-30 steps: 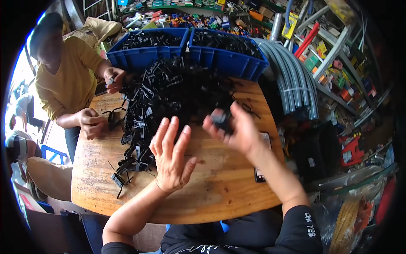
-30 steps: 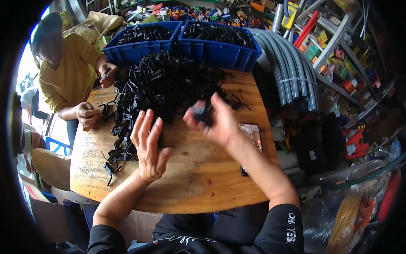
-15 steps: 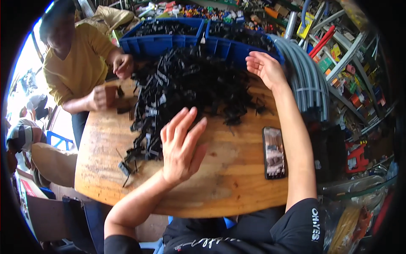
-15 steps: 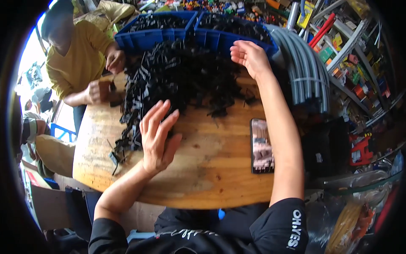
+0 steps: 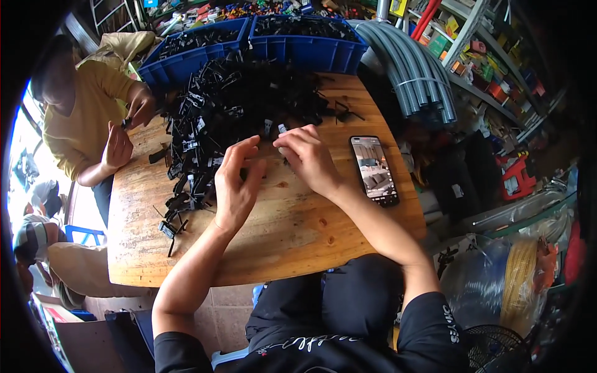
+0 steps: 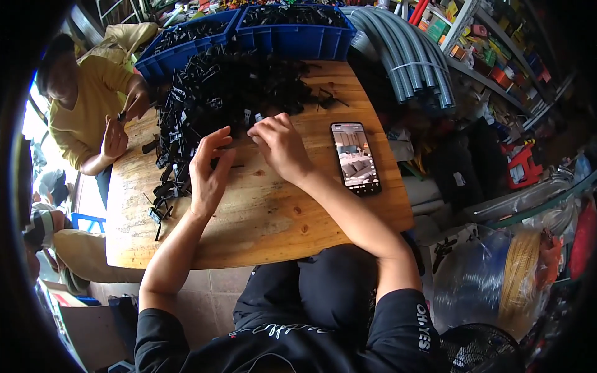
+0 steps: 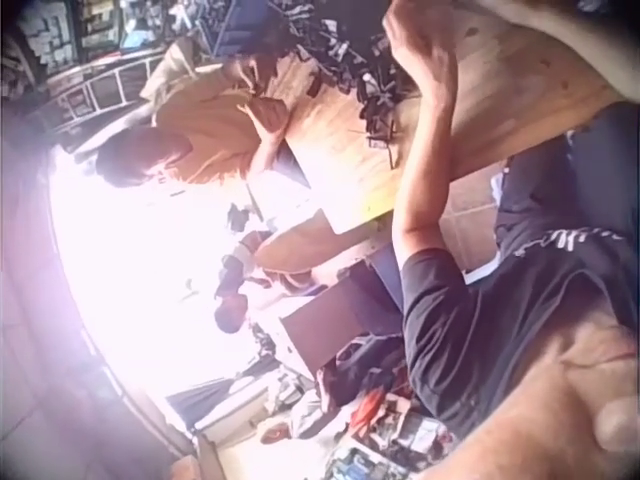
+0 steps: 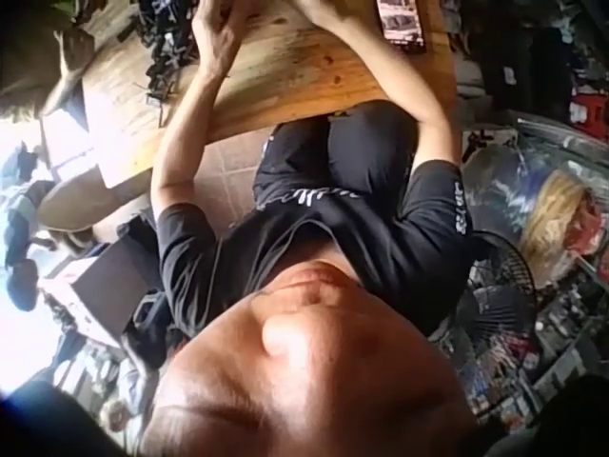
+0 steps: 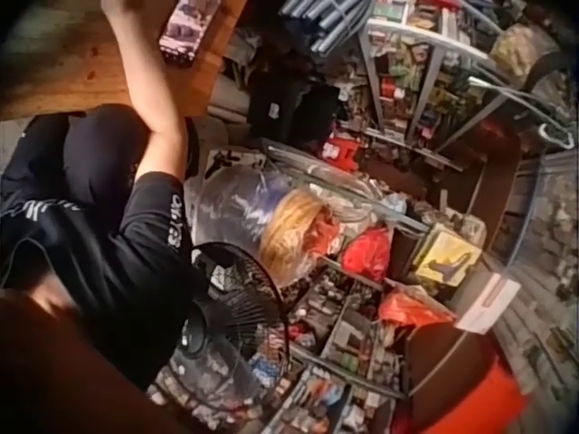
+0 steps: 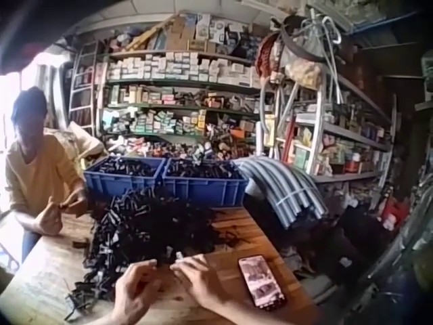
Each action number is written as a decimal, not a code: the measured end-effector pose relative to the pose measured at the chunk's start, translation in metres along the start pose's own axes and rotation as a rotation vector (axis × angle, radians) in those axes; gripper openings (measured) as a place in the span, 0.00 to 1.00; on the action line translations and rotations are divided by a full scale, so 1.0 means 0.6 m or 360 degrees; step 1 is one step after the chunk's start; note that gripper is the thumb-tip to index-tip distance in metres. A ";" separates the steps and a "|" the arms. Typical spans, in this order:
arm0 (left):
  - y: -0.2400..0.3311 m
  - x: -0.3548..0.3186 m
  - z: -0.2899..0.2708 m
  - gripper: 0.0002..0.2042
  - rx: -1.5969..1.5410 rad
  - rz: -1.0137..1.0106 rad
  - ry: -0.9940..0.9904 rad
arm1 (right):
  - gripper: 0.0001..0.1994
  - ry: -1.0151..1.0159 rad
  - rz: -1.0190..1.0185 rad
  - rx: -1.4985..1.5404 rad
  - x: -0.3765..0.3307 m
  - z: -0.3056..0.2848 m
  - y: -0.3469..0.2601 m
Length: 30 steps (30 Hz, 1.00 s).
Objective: Assembling small black plastic components by snapping pieces together on a workbench.
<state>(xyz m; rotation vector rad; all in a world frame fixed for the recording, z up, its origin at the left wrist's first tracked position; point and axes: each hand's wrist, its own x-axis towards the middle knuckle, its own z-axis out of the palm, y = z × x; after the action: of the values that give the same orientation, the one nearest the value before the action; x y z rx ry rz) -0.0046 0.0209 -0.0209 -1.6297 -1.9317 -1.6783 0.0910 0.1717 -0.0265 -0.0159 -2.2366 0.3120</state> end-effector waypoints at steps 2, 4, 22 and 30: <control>-0.001 -0.006 0.001 0.19 -0.0638 -0.0693 0.0054 | 0.03 0.0042 0.0487 0.0577 0.012 -0.018 -0.029; -0.004 -0.002 -0.003 0.19 -0.0665 -0.0705 0.0029 | 0.03 0.0087 0.0599 0.0916 0.014 -0.012 -0.035; 0.001 0.004 -0.014 0.09 -0.1333 -0.1227 -0.0254 | 0.09 -0.0033 0.0989 0.1791 0.011 -0.037 -0.047; 0.014 0.009 -0.010 0.08 -0.1327 -0.1109 0.0022 | 0.20 -0.0019 0.0961 0.1475 0.011 -0.040 -0.051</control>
<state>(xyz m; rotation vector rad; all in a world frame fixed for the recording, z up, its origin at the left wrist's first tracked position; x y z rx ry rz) -0.0035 0.0183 -0.0096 -1.0904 -2.0603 -3.0609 0.1081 0.1479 -0.0003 -0.1919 -1.8542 1.6328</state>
